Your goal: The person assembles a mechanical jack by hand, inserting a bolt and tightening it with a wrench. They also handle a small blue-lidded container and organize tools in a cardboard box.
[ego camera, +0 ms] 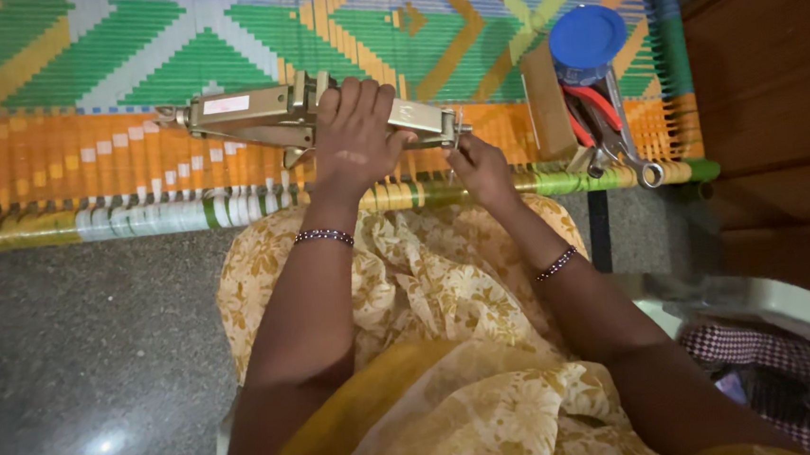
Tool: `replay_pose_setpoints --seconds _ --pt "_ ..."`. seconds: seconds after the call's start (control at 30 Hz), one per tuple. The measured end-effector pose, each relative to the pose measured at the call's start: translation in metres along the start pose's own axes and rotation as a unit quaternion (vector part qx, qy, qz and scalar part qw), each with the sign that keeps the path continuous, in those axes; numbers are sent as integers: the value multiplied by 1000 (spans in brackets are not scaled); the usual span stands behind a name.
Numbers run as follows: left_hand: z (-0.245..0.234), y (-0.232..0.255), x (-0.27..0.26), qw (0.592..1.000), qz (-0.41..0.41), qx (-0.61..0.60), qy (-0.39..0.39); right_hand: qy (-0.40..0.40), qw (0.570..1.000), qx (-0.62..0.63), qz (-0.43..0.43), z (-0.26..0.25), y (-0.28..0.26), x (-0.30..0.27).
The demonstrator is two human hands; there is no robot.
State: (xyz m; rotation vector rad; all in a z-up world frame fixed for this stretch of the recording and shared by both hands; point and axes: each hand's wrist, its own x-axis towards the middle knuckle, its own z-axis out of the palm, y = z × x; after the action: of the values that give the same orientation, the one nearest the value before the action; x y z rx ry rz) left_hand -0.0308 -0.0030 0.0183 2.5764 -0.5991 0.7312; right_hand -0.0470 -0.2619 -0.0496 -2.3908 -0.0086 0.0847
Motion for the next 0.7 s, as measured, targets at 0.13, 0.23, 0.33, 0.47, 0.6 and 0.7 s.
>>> replay_pose_setpoints --seconds 0.13,0.23,0.33,0.47,0.6,0.7 --pt "1 2 -1 1000 2 17 10 -79 981 158 84 -6 6 -10" --pt "1 2 -1 999 6 27 18 -109 942 276 158 -6 10 -15" --pt "0 0 1 1000 -15 -4 -10 -91 965 243 40 -3 13 -14" --pt "-2 -3 1 1000 -7 5 -18 -40 998 10 37 -5 15 -3" --pt "-2 -4 0 1000 -3 -2 -6 -2 996 -89 -18 -6 8 17" --pt "0 -3 0 1000 -13 13 -4 15 992 -119 -26 -8 -3 23"
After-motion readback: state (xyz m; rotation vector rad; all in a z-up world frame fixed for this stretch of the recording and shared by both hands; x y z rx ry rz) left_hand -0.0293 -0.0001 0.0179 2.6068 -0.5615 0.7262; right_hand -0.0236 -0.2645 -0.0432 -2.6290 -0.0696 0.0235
